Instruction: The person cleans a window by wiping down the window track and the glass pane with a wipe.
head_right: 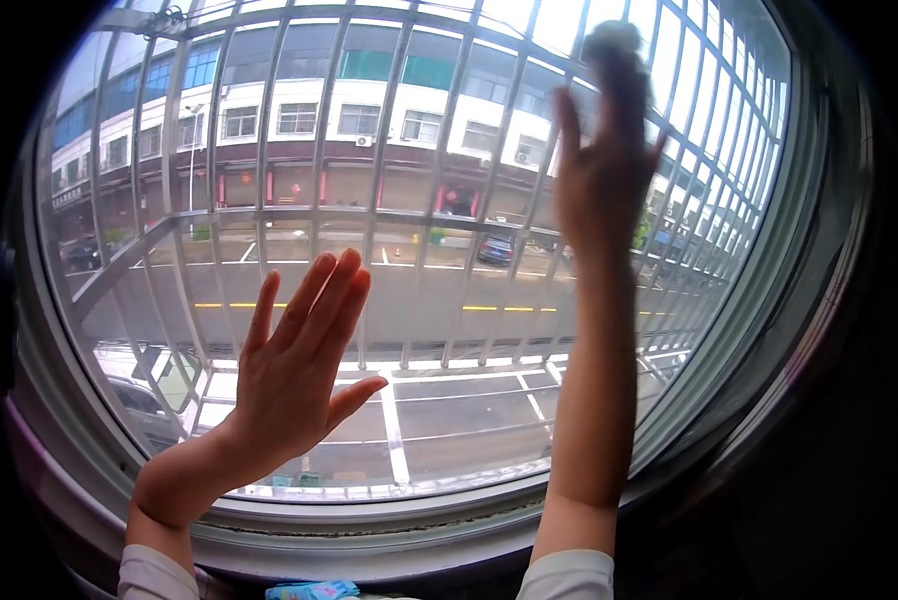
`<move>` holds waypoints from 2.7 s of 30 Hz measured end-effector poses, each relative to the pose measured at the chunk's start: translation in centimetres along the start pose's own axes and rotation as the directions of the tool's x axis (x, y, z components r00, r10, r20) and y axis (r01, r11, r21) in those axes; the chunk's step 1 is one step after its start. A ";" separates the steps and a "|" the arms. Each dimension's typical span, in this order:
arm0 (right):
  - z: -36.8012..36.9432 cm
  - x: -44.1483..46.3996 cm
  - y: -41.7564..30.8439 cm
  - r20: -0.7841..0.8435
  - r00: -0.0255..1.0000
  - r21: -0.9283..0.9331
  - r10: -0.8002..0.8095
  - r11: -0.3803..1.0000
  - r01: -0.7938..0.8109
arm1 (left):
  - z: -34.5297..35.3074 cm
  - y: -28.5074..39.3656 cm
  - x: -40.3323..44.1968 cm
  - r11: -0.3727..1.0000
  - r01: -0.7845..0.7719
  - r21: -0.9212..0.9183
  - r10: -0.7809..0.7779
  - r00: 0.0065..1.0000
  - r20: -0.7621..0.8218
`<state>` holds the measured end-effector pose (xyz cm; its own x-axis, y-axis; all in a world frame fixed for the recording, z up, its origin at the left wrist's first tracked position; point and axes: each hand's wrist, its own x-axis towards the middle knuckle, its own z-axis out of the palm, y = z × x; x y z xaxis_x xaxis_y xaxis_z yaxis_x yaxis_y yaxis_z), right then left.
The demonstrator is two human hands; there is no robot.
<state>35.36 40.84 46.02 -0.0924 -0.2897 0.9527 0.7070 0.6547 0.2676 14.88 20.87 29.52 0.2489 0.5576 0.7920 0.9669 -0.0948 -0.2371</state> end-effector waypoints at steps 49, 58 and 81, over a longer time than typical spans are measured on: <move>0.4 2.5 -17.1 0.181 0.886 0.463 -0.426 0.832 0.305 | 0.6 0.1 -0.4 0.994 -0.014 0.104 0.017 0.999 -0.027; -1.1 0.4 -13.1 0.240 0.927 0.201 -0.288 0.949 0.243 | -0.2 0.0 -0.2 0.996 -0.005 0.085 0.004 1.000 0.010; -7.1 -15.6 -2.8 0.434 0.899 -0.061 0.053 0.998 -0.029 | -1.1 0.1 0.0 0.998 0.057 0.026 -0.058 0.997 0.045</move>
<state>39.80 38.54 29.34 -0.3499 0.0770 0.9336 0.7508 0.6190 0.2304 15.07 19.96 30.08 0.1895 0.5984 0.7785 0.9776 -0.0413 -0.2062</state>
